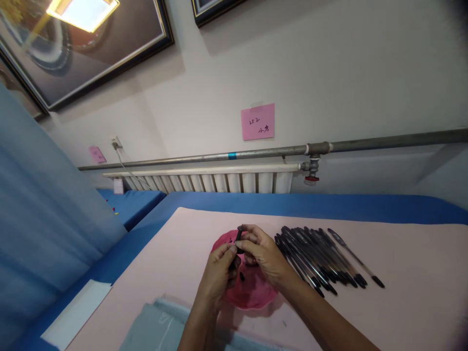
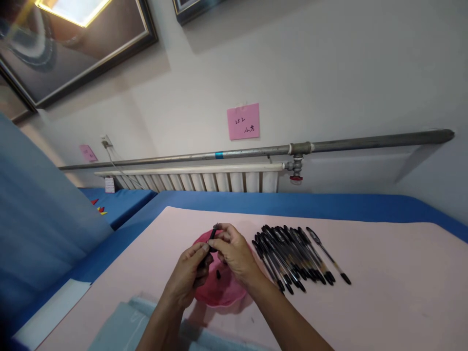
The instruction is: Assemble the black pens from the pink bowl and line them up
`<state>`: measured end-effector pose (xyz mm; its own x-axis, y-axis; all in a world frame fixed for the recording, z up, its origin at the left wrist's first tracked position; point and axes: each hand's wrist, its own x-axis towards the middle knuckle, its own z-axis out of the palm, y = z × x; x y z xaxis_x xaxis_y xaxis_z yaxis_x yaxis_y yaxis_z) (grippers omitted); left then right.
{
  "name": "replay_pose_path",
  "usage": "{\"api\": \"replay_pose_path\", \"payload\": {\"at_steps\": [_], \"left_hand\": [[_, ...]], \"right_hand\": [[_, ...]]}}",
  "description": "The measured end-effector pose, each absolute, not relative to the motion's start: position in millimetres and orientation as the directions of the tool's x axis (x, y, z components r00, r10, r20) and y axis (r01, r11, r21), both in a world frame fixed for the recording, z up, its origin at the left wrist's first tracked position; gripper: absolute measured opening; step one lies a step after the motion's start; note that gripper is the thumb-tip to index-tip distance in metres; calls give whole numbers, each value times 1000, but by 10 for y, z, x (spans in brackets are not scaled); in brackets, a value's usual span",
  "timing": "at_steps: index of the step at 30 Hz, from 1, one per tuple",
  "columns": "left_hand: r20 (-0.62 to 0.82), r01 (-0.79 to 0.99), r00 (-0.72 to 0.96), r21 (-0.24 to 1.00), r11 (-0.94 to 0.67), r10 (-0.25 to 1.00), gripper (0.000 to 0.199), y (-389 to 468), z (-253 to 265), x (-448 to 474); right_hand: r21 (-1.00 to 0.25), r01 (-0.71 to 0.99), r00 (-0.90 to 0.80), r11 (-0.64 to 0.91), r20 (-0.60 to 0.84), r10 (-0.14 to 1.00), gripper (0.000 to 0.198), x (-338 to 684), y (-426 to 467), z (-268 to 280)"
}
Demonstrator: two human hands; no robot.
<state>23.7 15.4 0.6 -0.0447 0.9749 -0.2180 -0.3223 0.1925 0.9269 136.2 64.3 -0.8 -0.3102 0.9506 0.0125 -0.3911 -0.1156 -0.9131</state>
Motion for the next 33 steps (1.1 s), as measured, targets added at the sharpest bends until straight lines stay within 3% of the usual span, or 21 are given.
{"api": "replay_pose_path", "payload": {"at_steps": [11,24,30,33], "left_hand": [[-225,-305,-25,930,207,974,42,139,38,224],[-243,-266,-25,937,228,970,41,145,-35,231],[-240,-263,-60,940,217,969,39,179,-39,155],[-209,-286,-190,947,149,959,39,209,-44,31]], "right_hand": [[-939,-318,-330,-129,-18,944,20,1388,672,5],[-953,-221,-345,-206,-121,931,19,1385,690,-27],[-980,-177,-347,-95,-28,937,17,1334,694,-82],[-976,114,-319,185,141,937,24,1319,731,-147]]}}
